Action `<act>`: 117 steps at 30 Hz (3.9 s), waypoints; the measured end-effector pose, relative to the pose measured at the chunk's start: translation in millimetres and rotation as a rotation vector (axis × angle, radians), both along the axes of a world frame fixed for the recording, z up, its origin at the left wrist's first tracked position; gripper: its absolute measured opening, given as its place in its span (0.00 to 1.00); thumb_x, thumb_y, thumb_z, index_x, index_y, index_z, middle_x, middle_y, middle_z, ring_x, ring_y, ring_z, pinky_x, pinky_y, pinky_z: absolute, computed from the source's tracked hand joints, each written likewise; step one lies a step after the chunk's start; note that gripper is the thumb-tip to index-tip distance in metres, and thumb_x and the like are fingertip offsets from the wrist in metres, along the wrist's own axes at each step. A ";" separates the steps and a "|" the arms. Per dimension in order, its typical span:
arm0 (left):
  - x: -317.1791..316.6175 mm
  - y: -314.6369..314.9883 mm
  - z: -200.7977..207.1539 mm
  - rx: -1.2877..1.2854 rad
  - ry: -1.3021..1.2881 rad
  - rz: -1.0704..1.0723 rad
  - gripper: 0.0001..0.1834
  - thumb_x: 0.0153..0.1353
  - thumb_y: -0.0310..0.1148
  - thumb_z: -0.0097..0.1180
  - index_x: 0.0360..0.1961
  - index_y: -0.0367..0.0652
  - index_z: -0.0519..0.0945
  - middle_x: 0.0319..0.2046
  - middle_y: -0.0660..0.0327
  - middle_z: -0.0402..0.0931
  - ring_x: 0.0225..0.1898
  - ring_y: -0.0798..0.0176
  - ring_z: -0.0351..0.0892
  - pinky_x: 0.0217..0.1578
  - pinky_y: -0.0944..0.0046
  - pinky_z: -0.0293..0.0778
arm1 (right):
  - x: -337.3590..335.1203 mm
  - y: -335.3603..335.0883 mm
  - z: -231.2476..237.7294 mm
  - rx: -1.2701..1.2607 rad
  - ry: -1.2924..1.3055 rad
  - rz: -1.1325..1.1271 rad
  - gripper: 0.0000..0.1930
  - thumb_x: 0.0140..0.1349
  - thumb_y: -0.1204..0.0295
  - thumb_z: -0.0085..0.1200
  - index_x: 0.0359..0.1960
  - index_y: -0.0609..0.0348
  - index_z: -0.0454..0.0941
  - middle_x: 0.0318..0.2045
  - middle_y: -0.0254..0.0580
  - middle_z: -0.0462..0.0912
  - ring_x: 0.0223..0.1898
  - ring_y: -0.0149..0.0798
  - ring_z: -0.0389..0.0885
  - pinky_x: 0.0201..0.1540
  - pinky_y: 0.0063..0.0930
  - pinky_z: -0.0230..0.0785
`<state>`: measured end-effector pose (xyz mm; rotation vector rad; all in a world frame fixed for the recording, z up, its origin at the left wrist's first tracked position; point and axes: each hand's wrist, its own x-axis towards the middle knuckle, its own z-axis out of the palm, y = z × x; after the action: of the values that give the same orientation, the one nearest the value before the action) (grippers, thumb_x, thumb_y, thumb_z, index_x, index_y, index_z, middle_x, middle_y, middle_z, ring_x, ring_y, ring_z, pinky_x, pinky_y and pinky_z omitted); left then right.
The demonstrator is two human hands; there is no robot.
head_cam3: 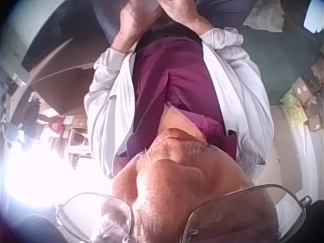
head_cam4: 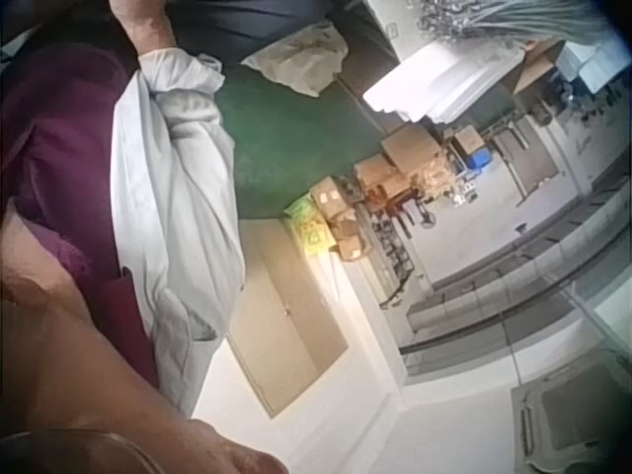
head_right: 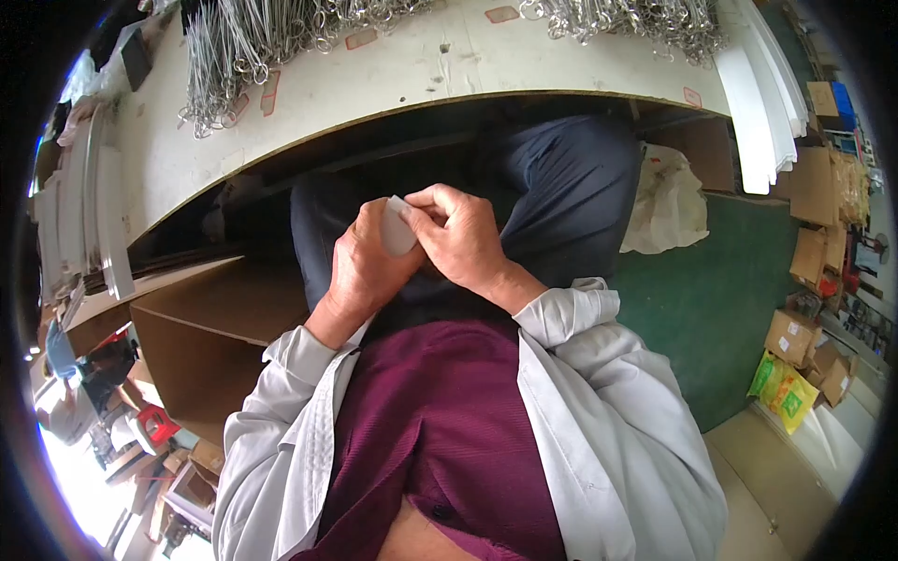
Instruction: The person is assembling and packaging wire cleaning brushes into plastic sleeves at a factory workbench.
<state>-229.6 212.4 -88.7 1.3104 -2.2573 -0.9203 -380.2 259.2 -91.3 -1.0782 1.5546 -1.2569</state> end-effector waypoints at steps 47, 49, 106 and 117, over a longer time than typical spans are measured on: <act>75.4 -18.3 50.5 -0.108 -0.077 -0.052 0.34 0.53 0.38 0.74 0.58 0.36 0.74 0.45 0.44 0.82 0.43 0.41 0.85 0.40 0.49 0.83 | -22.7 -34.6 22.3 -0.112 -0.030 -0.025 0.15 0.72 0.67 0.60 0.53 0.66 0.83 0.23 0.29 0.82 0.22 0.16 0.71 0.25 0.16 0.66; 100.0 -39.2 70.3 -0.181 -0.075 0.116 0.33 0.53 0.40 0.74 0.56 0.36 0.74 0.39 0.45 0.83 0.38 0.40 0.86 0.36 0.49 0.83 | -33.7 -52.6 33.8 -0.232 0.180 -0.009 0.15 0.71 0.66 0.62 0.49 0.67 0.83 0.24 0.35 0.84 0.22 0.19 0.74 0.26 0.20 0.68; 43.0 -125.6 98.6 0.787 0.687 -0.029 0.17 0.76 0.37 0.53 0.53 0.32 0.79 0.36 0.54 0.84 0.36 0.61 0.87 0.40 0.63 0.84 | 5.1 -187.2 93.3 -0.208 -0.491 0.298 0.19 0.77 0.60 0.50 0.51 0.66 0.81 0.36 0.47 0.88 0.39 0.37 0.89 0.44 0.28 0.81; 8.1 -87.8 82.5 0.831 0.770 -0.043 0.15 0.75 0.34 0.52 0.51 0.30 0.78 0.39 0.48 0.85 0.34 0.60 0.87 0.37 0.62 0.85 | -29.8 -137.0 100.2 -0.384 -0.194 -0.067 0.16 0.73 0.62 0.59 0.42 0.66 0.84 0.23 0.37 0.85 0.20 0.25 0.80 0.21 0.20 0.71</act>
<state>-221.5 124.6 -6.2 0.8947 -1.3257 -2.0714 -410.0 122.2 8.9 -1.1064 1.2411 -1.7011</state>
